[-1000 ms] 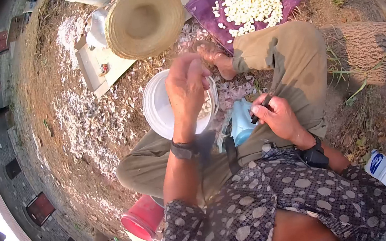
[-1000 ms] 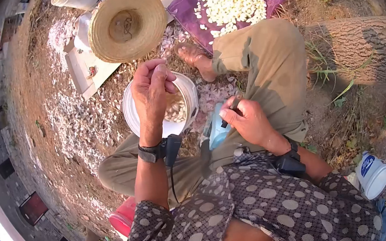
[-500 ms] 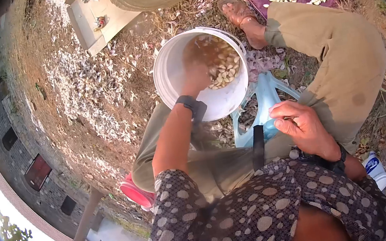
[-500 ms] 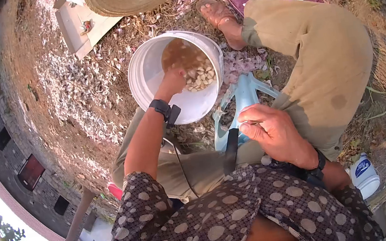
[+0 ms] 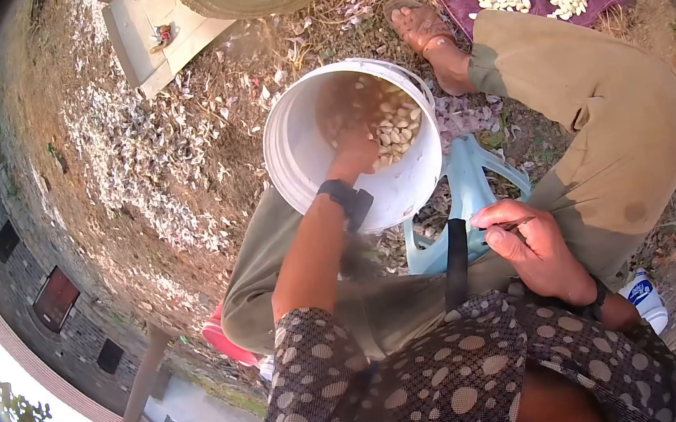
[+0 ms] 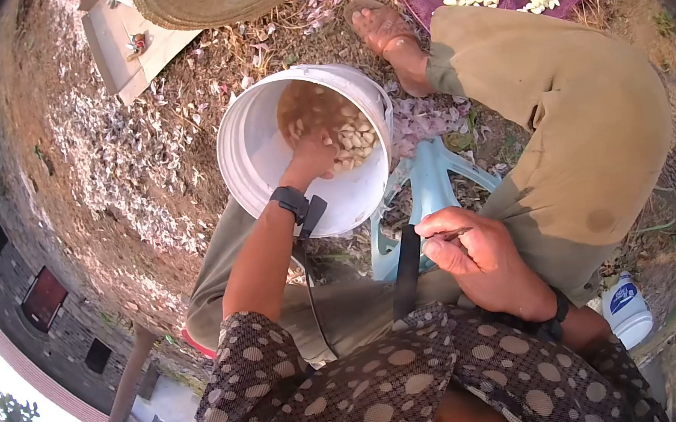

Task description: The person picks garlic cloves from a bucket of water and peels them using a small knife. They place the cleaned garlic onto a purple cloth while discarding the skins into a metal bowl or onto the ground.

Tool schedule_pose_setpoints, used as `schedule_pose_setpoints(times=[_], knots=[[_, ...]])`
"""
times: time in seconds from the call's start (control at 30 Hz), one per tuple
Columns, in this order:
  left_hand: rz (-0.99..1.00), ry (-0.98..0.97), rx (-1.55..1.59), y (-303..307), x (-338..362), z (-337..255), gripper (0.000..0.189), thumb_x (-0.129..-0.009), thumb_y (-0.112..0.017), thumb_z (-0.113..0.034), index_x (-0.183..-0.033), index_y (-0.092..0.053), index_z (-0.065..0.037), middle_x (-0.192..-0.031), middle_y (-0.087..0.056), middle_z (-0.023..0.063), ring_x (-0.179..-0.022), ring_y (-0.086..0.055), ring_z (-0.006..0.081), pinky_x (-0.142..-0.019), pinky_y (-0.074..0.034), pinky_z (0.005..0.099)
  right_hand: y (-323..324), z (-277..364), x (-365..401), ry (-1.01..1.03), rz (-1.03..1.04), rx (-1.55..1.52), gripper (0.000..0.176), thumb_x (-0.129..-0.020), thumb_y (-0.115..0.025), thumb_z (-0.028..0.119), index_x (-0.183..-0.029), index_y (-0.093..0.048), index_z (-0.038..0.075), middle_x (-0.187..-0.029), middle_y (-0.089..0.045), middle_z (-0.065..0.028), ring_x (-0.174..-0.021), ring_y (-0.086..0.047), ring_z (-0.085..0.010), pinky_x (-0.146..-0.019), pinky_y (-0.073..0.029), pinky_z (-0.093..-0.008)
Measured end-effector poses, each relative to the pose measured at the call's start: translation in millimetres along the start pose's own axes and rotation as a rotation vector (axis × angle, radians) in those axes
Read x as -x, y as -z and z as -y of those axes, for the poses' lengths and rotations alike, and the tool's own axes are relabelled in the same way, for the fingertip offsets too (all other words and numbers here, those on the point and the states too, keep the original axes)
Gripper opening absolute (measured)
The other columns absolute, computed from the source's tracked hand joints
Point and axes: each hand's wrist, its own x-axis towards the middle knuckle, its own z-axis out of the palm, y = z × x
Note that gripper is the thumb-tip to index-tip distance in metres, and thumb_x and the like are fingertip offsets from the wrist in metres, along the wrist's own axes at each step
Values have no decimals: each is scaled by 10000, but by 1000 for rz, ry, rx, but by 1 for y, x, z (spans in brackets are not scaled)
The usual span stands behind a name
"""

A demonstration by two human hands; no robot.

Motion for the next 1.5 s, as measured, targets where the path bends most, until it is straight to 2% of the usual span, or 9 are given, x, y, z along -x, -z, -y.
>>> schedule_pose_setpoints(times=[0.27, 0.53, 0.77, 0.8, 0.9, 0.97, 1.13, 1.37, 1.5], knots=[[-312, -288, 511, 24, 120, -2, 57, -950, -539, -138, -971, -552, -86, -728, -496, -18, -504, -394, 37, -398, -366, 233, -10, 0, 24, 140, 68, 77, 204, -1021, -599, 177, -1047, -640, -21, -955, -669, -120, -767, -624, -219, -722, -505, -327], [-462, -372, 701, -14, 199, 5, 259, -1011, -555, -273, -861, -562, -62, -643, -449, -35, -465, -367, 46, -382, -354, 228, -25, -17, 41, 181, 106, 160, 285, -1067, -537, 256, -1036, -646, -5, -936, -668, -55, -804, -555, -101, -761, -476, -276], [-243, -411, 1305, -32, 242, -18, 449, -1060, -478, -453, -947, -600, -36, -697, -477, 1, -525, -415, 109, -461, -416, 308, -36, -16, 43, 277, -18, 106, 326, -1064, -532, 282, -933, -660, 12, -827, -651, -19, -767, -553, -95, -726, -466, -279], [22, -519, 1480, -29, 244, -13, 489, -1071, -444, -454, -1137, -611, 0, -875, -566, 57, -686, -504, 140, -587, -472, 326, -35, -15, 42, 298, -29, 97, 334, -1065, -525, 286, -926, -658, 13, -836, -660, -24, -774, -560, -98, -740, -467, -279], [143, -745, 1629, -40, 265, -11, 507, -1074, -429, -410, -1306, -563, 20, -1068, -588, 93, -838, -531, 145, -694, -484, 321, -37, -20, 39, 341, -92, -73, 366, -1073, -477, 283, -868, -612, 11, -871, -688, -81, -790, -589, -126, -777, -472, -290], [161, -855, 1587, -40, 282, -9, 454, -1046, -508, -270, -1395, -507, 20, -1190, -575, 105, -906, -530, 139, -737, -478, 296, -40, -18, 37, 404, -104, -203, 366, -1076, -457, 273, -852, -587, 14, -885, -689, -108, -798, -595, -138, -789, -475, -297], [-106, -1018, 1279, -54, 325, -13, 440, -984, -607, -120, -1384, -484, 14, -1203, -573, 98, -923, -539, 120, -772, -486, 279, -64, 11, 52, 402, -7, -439, 262, -1072, -477, 269, -993, -558, 34, -988, -645, -101, -578, -440, -42, -498, -364, -202], [-602, -1108, 666, -83, 338, -16, 438, -877, -644, 55, -1291, -518, -12, -1167, -550, 118, -1064, -579, 213, -897, -506, 318, -96, 28, 68, 322, 87, -350, 240, -1005, -668, 292, -1057, -589, 71, -922, -623, -3, -560, -384, 14, -482, -305, -168], [-681, -1088, 521, -82, 352, -19, 472, -850, -625, 91, -1305, -542, -2, -1298, -502, 159, -1198, -534, 252, -973, -491, 351, -93, 31, 69, 273, 95, -161, 253, -958, -739, 207, -1089, -588, 51, -922, -587, 39, -779, -517, -12, -662, -455, -191]])
